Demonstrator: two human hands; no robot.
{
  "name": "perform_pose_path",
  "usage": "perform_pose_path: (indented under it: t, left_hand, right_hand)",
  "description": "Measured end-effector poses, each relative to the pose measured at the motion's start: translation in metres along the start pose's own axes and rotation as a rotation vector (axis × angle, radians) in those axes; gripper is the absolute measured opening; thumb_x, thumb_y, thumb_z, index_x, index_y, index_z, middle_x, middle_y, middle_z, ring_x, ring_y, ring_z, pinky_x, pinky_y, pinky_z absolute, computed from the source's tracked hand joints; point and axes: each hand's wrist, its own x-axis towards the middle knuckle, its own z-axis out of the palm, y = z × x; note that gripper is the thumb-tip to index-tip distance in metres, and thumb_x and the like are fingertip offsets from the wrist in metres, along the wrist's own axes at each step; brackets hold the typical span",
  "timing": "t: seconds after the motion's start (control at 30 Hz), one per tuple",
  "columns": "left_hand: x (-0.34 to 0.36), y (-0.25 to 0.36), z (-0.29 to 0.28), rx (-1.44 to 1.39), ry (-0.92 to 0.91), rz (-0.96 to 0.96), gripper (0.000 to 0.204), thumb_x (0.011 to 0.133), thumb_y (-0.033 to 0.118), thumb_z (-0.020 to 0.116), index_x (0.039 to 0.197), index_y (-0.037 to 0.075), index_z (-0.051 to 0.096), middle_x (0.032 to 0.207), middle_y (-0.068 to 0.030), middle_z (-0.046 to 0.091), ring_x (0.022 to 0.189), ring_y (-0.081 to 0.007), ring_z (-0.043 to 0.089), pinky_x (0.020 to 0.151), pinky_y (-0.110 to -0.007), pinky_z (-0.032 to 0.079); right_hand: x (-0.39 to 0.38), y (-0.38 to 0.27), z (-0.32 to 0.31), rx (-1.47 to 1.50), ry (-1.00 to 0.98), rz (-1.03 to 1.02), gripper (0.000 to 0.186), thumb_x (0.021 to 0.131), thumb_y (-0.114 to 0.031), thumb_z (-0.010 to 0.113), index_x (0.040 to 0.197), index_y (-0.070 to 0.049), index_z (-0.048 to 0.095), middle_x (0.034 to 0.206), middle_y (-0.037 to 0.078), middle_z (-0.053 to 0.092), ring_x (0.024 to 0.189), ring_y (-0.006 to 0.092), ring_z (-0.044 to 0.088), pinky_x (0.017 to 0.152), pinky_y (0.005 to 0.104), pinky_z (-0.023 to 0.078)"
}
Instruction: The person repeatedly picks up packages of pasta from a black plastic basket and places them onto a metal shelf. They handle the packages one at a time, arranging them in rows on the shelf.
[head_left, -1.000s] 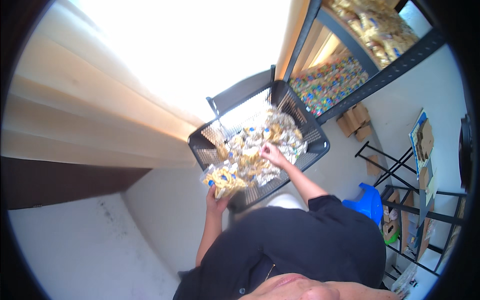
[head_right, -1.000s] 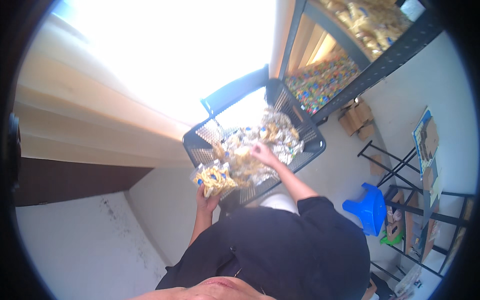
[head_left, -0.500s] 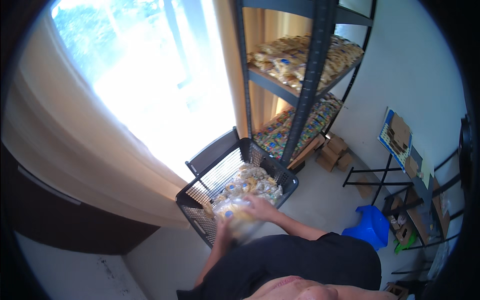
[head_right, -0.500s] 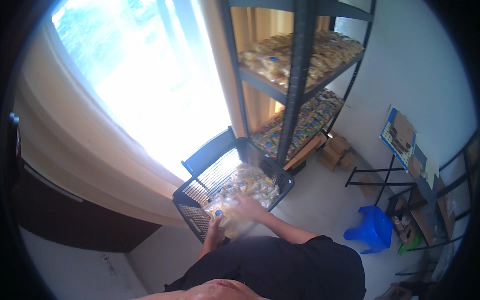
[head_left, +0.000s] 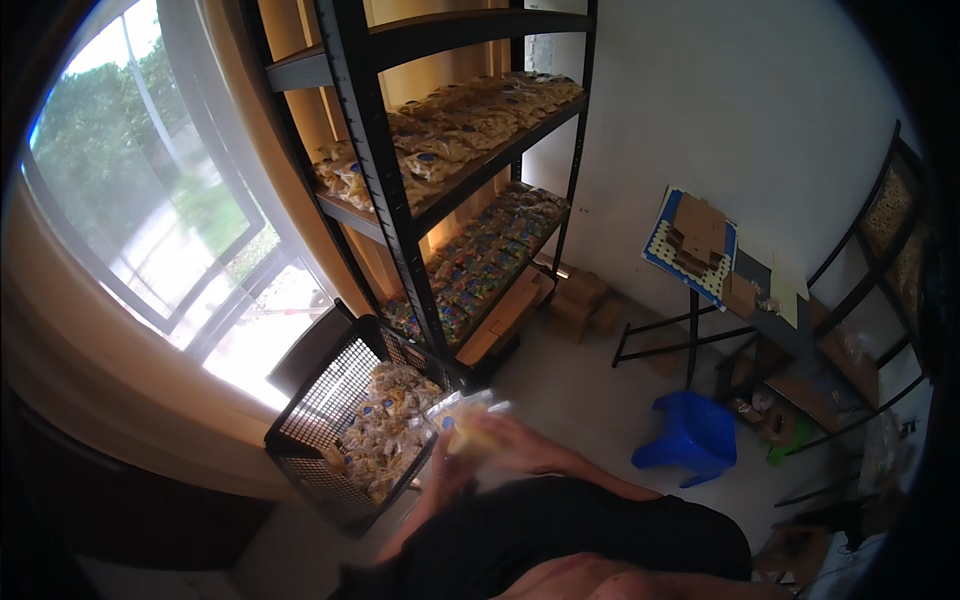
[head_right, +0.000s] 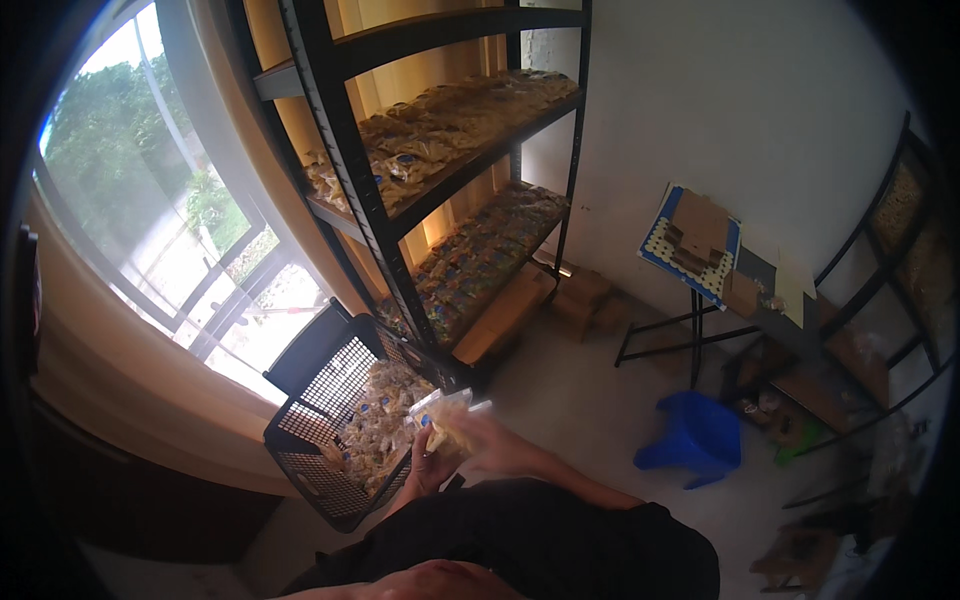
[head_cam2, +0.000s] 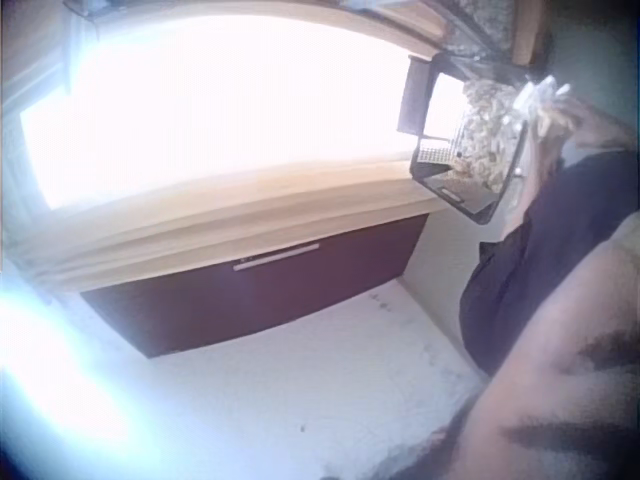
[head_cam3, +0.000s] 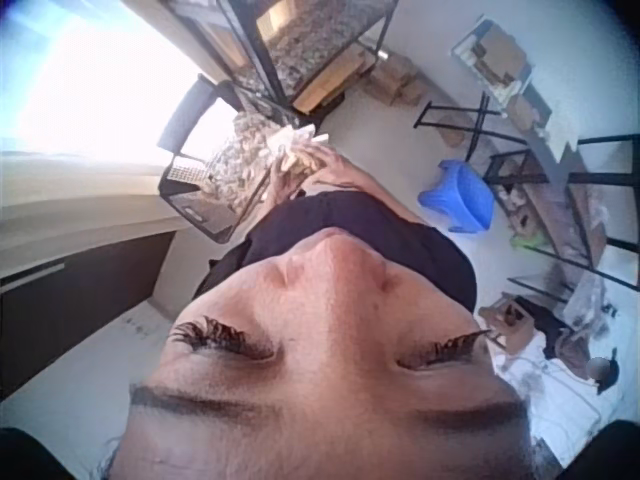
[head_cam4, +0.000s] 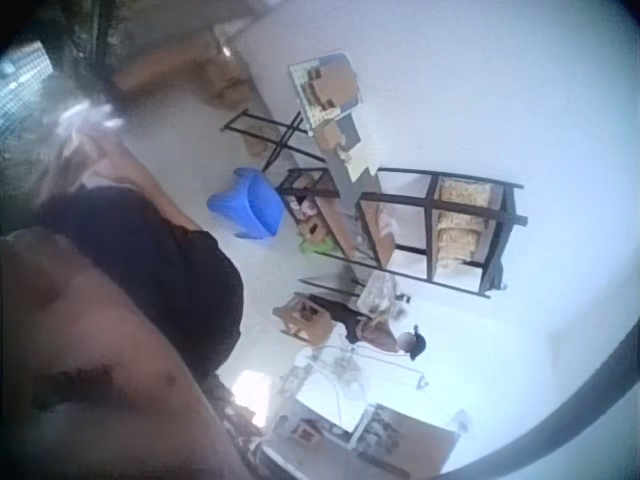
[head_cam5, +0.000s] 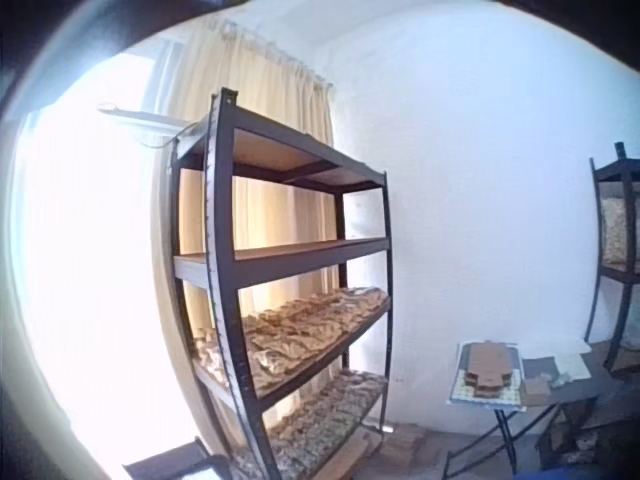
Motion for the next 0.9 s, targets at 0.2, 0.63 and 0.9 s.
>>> perform_pose_path:
  t: [0.2, 0.63, 0.9]
  left_hand:
    - [0.052, -0.054, 0.074, 0.012, -0.125, -0.075, 0.065, 0.087, 0.045, 0.06, 0.136, 0.005, 0.042, 0.128, -0.0148, 0.052, 0.115, -0.0279, 0.054, 0.104, -0.042, 0.041]
    - [0.148, -0.038, 0.128, 0.066, -0.152, -0.205, 0.061, 0.085, 0.038, 0.064, 0.135, 0.009, 0.044, 0.134, -0.0135, 0.05, 0.125, -0.0314, 0.046, 0.11, -0.052, 0.03]
    - [0.267, 0.009, 0.181, 0.044, -0.253, -0.193, 0.057, 0.087, 0.034, 0.06, 0.135, 0.009, 0.043, 0.135, -0.0111, 0.05, 0.126, -0.0295, 0.046, 0.11, -0.049, 0.03]
  right_hand:
    - [-0.065, 0.017, -0.062, -0.05, 0.134, 0.196, 0.054, 0.084, 0.002, 0.058, 0.137, -0.005, 0.047, 0.139, 0.016, 0.045, 0.131, 0.0294, 0.043, 0.11, 0.0376, 0.032]
    - [-0.075, 0.103, -0.137, 0.56, 0.462, 0.625, 0.05, 0.095, -0.008, 0.053, 0.143, -0.002, 0.036, 0.128, 0.012, 0.054, 0.111, 0.0159, 0.055, 0.095, 0.0296, 0.045]
    - [-0.022, 0.157, -0.23, 0.818, 0.666, 0.547, 0.053, 0.092, -0.002, 0.056, 0.141, -0.001, 0.036, 0.123, 0.012, 0.059, 0.108, 0.0179, 0.059, 0.09, 0.0299, 0.047]
